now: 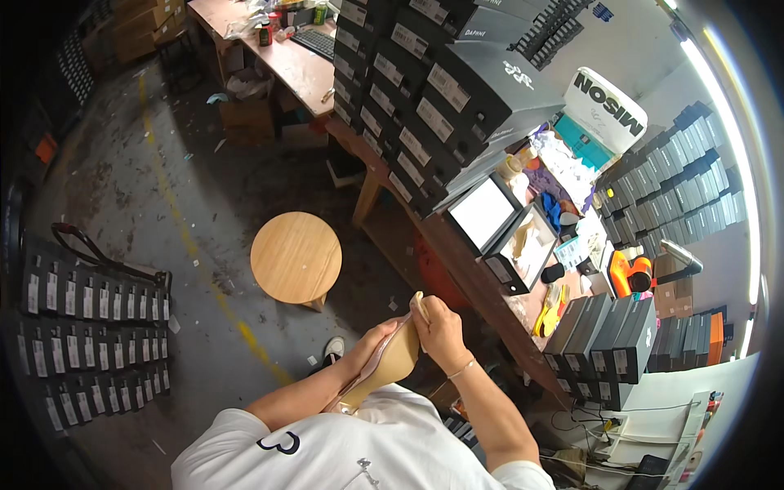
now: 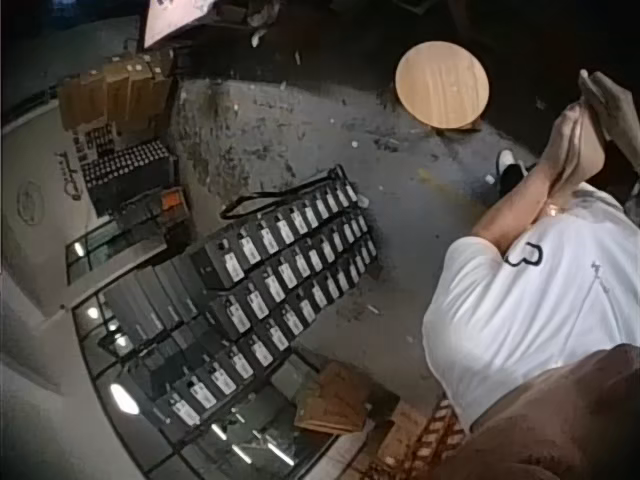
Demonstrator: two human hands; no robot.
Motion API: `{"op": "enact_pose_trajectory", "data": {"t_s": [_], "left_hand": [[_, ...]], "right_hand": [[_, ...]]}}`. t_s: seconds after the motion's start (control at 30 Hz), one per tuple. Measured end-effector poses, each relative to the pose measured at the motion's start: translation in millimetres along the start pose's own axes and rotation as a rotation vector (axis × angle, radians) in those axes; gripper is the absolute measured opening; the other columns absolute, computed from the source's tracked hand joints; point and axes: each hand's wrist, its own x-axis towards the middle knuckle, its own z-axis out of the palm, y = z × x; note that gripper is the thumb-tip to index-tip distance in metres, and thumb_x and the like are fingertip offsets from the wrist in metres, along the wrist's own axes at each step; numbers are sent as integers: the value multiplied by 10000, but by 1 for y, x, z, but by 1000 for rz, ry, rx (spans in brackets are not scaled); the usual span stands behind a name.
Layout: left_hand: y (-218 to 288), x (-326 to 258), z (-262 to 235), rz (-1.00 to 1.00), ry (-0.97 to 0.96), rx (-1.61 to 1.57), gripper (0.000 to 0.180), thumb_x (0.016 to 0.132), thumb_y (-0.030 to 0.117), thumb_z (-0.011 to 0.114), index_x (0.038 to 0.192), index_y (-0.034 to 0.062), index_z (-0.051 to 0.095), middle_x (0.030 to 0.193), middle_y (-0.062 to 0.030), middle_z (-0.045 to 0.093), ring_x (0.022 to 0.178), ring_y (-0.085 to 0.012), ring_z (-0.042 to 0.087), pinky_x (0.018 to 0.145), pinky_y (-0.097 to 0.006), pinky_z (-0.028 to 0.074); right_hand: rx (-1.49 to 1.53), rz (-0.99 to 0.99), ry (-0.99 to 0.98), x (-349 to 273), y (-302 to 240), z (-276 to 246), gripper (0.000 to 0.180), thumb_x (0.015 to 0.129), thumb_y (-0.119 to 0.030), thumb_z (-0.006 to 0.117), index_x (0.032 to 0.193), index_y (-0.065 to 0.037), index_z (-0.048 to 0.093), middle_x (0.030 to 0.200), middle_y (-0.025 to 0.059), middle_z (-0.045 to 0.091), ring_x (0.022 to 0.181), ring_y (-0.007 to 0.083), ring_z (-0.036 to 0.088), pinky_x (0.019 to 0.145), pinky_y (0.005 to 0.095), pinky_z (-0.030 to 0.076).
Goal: Package high-heeled shoes into boxes using protective wrapping and inserts.
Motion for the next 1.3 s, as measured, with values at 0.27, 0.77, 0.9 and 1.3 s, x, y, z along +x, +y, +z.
{"op": "enact_pose_trajectory", "data": {"t_s": [0.27,0.77,0.9,1.3], "left_hand": [[2,7,-11,-22,-62,20,438,952,303,399,1316,62,433,1131,-79,563,998,-161,575,889,-305,468],[-4,11,-8,-30,-115,-35,483,948,288,368,1380,73,377,1178,-63,546,1049,-155,558,920,-297,456],[-6,3,-12,-27,-114,-71,480,953,290,359,1381,73,375,1184,-82,548,1057,-151,560,908,-296,467],[-15,3,-5,41,-29,-63,454,957,292,384,1329,33,415,1122,-74,567,979,-116,570,854,-267,474]], "right_hand": [[94,76,20,0,-7,-1,48,808,-75,606,814,-39,574,669,154,544,585,321,598,520,398,476],[-24,-174,74,-31,-8,-13,143,732,-74,664,792,-47,538,644,135,486,499,301,530,439,352,435],[36,-460,-108,-64,-49,-22,108,753,-67,664,823,-95,587,592,79,470,472,199,532,408,320,415],[48,61,16,-18,-24,-10,109,839,-93,603,858,0,548,694,174,535,585,320,581,515,363,460]]}}
